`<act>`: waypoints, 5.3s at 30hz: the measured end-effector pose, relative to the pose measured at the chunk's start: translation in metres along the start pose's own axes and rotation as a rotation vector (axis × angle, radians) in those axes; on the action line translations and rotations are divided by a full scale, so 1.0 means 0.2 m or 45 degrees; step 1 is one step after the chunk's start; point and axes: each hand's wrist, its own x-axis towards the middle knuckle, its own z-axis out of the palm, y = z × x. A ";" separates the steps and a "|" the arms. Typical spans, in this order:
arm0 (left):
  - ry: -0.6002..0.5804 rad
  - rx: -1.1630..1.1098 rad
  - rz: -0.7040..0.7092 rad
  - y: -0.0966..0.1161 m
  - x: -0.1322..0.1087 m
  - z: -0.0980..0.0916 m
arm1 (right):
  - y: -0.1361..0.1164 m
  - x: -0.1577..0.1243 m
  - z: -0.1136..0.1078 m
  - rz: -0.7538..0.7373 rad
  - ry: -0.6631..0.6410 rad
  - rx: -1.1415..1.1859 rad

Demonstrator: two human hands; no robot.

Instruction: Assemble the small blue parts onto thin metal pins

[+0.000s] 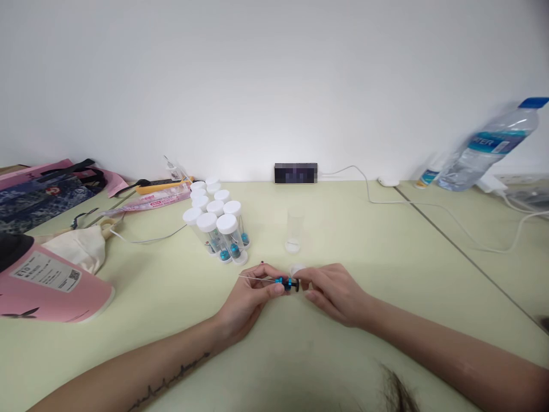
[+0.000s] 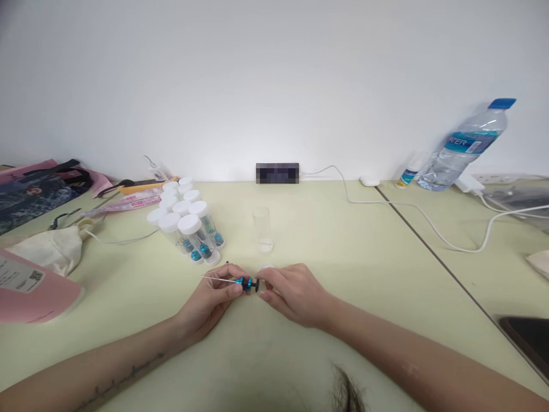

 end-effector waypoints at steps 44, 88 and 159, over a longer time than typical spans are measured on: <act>0.070 -0.042 0.017 -0.01 0.00 0.00 | 0.01 0.00 0.00 0.019 0.013 -0.019; -0.063 0.052 0.052 -0.01 0.00 -0.01 | -0.01 0.03 0.01 0.031 -0.169 -0.131; -0.001 0.009 0.021 -0.01 0.00 -0.01 | 0.00 0.01 0.02 -0.009 0.081 0.011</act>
